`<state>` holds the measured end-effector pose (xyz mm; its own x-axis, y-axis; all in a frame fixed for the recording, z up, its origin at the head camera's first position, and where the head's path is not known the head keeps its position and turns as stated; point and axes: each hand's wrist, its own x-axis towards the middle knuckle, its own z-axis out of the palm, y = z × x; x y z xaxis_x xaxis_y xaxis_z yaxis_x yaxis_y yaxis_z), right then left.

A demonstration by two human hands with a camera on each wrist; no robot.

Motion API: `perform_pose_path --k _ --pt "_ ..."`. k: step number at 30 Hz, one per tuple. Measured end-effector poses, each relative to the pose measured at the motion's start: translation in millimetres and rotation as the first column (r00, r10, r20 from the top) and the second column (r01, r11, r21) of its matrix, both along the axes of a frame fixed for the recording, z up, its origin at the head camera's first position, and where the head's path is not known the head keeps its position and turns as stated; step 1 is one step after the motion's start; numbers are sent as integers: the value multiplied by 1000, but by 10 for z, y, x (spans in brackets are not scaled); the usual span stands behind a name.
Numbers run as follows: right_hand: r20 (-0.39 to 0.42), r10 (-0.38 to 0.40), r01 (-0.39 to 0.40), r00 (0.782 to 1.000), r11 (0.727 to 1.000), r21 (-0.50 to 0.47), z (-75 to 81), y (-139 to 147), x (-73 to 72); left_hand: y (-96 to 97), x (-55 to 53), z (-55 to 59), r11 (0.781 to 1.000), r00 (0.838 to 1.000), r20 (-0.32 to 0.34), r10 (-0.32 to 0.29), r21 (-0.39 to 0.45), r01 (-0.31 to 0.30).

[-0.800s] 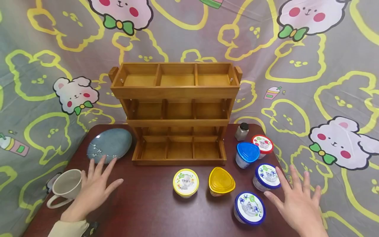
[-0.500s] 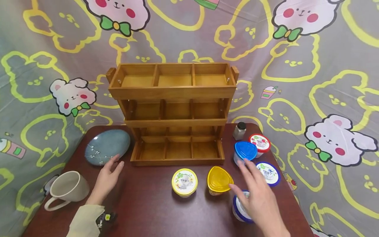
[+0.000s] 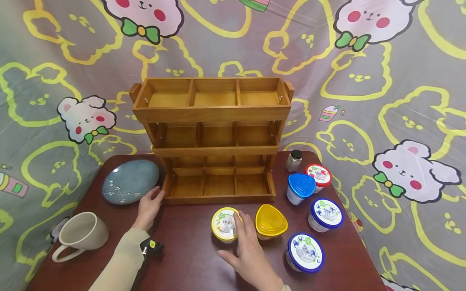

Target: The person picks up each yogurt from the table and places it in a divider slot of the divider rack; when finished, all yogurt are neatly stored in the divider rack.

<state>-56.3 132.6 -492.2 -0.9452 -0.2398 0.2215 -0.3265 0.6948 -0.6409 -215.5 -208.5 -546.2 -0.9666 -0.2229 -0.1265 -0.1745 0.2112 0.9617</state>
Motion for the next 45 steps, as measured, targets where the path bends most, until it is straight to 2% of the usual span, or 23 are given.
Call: perform_pose_path --k 3,5,9,11,13,17,27,36,45 --pt "57 -48 48 997 999 3 -102 -95 -35 -2 -36 -41 1000 1000 3 4 2 -4" --pt "45 -76 76 996 997 1 -144 -139 -65 -4 -53 -53 1000 1000 9 4 -21 -4" --pt "-31 -105 103 994 994 -38 -215 -188 -149 -1 -77 -42 996 1000 27 1 -87 2" --pt "-34 -119 116 992 991 -68 -245 -199 -191 1 -89 -29 995 999 37 -8 -103 12" --pt "-7 -140 139 990 986 -95 -273 -203 -232 3 -104 -24 994 999 50 -23 -105 28" --pt "98 -186 199 978 970 -141 -319 -205 -296 5 -125 -27 994 997 60 -44 -94 50" --pt "231 -168 227 958 938 -261 -413 -210 -394 8 -129 -23 996 997 63 -32 -77 37" --pt "259 -153 236 954 915 -328 -465 -218 -410 -1 -139 -34 999 998 52 -26 -47 29" --pt "251 -162 245 954 906 -345 -463 -218 -421 13 -130 -10 999 998 43 -36 -23 37"
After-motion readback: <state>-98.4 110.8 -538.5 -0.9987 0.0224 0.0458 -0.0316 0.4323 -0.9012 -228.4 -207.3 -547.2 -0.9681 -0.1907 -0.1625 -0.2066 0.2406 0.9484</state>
